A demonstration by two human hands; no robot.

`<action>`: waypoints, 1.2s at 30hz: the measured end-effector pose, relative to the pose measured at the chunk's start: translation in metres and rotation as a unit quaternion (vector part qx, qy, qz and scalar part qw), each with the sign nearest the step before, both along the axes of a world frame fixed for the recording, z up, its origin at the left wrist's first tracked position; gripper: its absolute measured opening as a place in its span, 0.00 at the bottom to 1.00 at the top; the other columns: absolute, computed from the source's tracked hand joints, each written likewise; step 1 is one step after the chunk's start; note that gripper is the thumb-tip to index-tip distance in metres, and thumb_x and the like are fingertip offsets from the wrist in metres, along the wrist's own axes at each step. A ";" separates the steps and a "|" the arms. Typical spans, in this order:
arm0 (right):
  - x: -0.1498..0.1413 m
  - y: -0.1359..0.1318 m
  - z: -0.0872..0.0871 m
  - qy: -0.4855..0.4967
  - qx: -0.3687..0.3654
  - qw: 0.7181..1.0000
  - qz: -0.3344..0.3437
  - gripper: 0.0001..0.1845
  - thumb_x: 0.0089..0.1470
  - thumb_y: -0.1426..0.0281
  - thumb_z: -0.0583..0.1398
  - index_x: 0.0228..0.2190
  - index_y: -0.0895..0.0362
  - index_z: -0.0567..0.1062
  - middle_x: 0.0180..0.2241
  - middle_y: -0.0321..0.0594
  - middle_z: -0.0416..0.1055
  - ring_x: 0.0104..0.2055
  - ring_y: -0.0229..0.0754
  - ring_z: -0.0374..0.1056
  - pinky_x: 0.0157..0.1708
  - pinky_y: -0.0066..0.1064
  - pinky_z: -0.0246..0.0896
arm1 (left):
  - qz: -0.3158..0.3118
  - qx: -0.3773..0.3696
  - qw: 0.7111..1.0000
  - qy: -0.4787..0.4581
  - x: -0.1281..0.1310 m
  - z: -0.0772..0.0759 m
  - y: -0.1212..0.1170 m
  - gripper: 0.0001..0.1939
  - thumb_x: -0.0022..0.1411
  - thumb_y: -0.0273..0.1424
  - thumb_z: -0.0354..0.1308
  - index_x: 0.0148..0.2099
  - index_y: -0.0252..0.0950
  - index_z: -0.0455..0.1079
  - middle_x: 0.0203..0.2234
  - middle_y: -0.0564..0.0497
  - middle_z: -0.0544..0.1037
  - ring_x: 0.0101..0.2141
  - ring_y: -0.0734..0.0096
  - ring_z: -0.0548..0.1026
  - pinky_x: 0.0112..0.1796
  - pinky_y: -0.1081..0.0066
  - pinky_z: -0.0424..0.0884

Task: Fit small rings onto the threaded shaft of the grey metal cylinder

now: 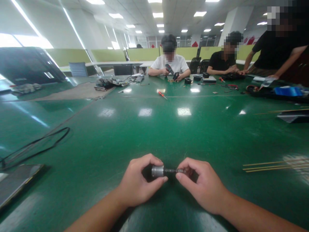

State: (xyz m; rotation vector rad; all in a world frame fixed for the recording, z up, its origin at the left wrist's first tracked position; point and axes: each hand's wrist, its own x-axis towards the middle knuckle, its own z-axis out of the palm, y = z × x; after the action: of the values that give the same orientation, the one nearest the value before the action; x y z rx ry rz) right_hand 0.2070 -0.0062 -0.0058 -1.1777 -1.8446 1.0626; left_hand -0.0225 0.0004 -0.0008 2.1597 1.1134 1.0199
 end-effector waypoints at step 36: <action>0.000 0.009 -0.015 0.334 -0.142 0.931 -0.025 0.29 0.64 0.49 0.51 0.18 0.53 0.59 0.14 0.31 0.59 0.18 0.37 0.57 0.24 0.30 0.55 | 0.160 -0.185 0.904 -0.351 -0.005 0.010 0.014 0.24 0.55 0.35 0.69 0.23 0.35 0.55 0.27 0.53 0.75 0.37 0.69 0.76 0.39 0.75 0.67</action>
State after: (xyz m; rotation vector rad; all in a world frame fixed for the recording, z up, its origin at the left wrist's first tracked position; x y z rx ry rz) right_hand 0.2074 0.0033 -0.0209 -0.8523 -1.1488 1.5089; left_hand -0.0273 0.0140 0.0094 1.1679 1.1798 1.4329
